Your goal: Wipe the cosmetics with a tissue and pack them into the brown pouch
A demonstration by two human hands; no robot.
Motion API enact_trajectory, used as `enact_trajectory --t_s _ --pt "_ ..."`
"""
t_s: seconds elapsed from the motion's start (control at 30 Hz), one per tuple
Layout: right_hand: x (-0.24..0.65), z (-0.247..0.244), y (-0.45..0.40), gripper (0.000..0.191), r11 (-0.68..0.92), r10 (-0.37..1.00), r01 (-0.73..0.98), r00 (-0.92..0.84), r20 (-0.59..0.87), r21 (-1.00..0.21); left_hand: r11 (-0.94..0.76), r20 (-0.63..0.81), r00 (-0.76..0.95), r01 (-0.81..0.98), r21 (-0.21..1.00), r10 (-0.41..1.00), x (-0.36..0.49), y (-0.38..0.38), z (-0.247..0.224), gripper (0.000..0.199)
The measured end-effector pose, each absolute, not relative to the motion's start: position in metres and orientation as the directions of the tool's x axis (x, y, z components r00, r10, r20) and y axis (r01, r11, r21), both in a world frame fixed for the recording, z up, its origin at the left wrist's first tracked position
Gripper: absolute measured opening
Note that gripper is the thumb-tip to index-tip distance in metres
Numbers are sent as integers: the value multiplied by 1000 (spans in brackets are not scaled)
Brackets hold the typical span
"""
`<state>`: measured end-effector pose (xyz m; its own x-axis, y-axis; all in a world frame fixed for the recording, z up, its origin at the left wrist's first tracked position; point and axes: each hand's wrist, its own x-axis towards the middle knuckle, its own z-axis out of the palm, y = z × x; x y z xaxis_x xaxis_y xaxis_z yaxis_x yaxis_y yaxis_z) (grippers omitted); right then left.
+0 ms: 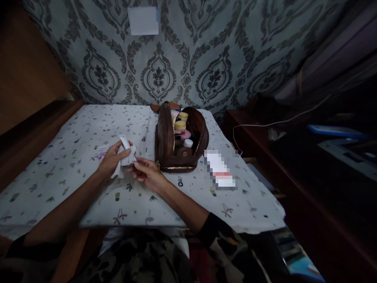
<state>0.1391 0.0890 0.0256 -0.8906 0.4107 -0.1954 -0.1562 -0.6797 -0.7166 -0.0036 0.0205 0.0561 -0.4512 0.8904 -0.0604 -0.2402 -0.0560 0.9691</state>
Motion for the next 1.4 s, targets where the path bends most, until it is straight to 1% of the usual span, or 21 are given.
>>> enact_trajectory --t_s 0.07,0.17,0.33,0.43,0.57,0.7,0.8,0.9,1.03,1.13,1.2,1.3,1.4 --pt "138 25 89 53 -664 420 -150 -885 -200 -733 -87 -38 -500 -224 971 865 -5 23 52 51" --pt "137 24 88 52 -634 412 -132 -891 -188 -762 -125 -1 -558 -188 974 830 -6 25 50 47" --pt "139 26 87 51 -581 385 -128 -914 -133 -804 -85 -3 -652 -104 991 758 -8 23 52 54" --pt "139 27 87 50 -573 387 -121 -912 -138 -810 -48 -25 -656 -93 995 754 -10 23 54 56" --pt "138 25 88 48 -577 387 -117 -911 -145 -808 -63 -32 -562 -149 987 827 -7 24 55 54" --pt "137 21 90 48 -601 407 -135 -900 -156 -788 -64 -32 -360 -253 965 932 -2 22 53 54" --pt "137 20 91 52 -595 433 -155 -888 -152 -789 -25 -40 -226 -275 961 973 -2 19 50 58" --pt "137 20 90 55 -570 442 -149 -885 -149 -808 -32 -26 -223 -252 967 975 -5 18 49 57" --pt "136 21 88 55 -512 465 -123 -872 -154 -850 -19 -23 -279 -147 989 960 -7 18 50 50" --pt "137 24 88 55 -466 537 -158 -833 -137 -871 -16 8 -269 -30 999 963 -10 19 50 48" --pt "138 27 90 59 -448 595 -204 -794 -120 -870 -28 51 -236 100 995 971 -12 19 50 47" --pt "140 32 91 60 -441 652 -267 -752 -101 -857 -43 112 -192 335 941 975 -14 19 50 46" --pt "140 34 92 56 -454 661 -268 -741 -118 -850 -41 128 -163 455 890 978 -13 19 51 43"
